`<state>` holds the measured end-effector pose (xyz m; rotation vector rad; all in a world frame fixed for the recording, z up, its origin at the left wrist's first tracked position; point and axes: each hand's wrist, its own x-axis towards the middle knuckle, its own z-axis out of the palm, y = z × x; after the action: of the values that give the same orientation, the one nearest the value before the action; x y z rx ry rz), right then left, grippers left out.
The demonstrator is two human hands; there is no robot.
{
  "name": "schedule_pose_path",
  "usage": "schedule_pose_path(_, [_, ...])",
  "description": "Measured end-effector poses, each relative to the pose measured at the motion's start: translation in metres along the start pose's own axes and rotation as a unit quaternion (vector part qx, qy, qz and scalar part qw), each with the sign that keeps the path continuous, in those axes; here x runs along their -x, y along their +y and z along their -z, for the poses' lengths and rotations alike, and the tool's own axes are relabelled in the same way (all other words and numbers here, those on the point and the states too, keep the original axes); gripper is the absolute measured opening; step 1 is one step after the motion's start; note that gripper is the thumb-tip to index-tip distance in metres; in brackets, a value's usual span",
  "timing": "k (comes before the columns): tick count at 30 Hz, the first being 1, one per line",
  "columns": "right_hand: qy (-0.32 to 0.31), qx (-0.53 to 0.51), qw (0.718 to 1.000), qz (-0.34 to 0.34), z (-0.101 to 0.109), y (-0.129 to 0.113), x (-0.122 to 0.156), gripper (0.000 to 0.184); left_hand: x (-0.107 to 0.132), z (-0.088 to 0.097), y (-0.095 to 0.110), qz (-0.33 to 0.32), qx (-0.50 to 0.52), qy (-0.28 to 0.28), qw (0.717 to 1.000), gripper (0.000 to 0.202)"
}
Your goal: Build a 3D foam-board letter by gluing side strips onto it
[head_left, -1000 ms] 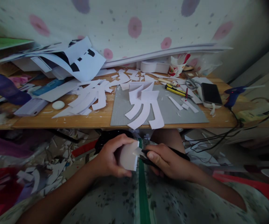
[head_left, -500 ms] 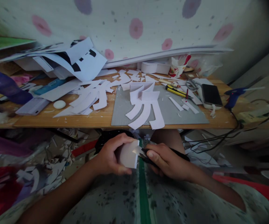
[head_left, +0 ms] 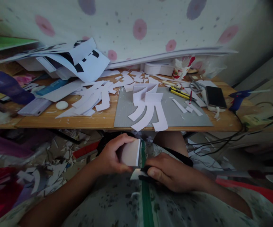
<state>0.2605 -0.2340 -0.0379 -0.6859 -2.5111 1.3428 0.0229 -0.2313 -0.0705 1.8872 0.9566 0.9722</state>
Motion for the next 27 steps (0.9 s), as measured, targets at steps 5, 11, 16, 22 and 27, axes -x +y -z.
schedule_pose_path(5, [0.107, -0.15, 0.983, -0.012, 0.007, 0.006, 0.005, 0.045, 0.0, -0.001, -0.002, -0.011, -0.012, 0.019, 1.0, 0.067])
schedule_pose_path(11, [0.206, 0.037, 0.977, 0.036, 0.004, 0.017, 0.005, 0.055, 0.0, -0.003, 0.01, 0.0, -0.047, 0.045, 0.998, 0.064])
schedule_pose_path(16, [0.212, 0.111, 0.97, 0.048, -0.002, 0.017, 0.003, 0.058, -0.001, -0.004, 0.019, 0.026, -0.068, 0.045, 0.996, 0.062])
schedule_pose_path(22, [0.241, 0.153, 0.957, 0.05, 0.0, 0.014, 0.0, 0.059, 0.001, -0.004, 0.019, 0.009, -0.06, 0.046, 0.997, 0.065])
schedule_pose_path(27, [0.256, 0.158, 0.952, 0.049, 0.0, 0.015, -0.001, 0.056, 0.002, -0.003, 0.021, -0.028, -0.068, 0.037, 0.997, 0.063])
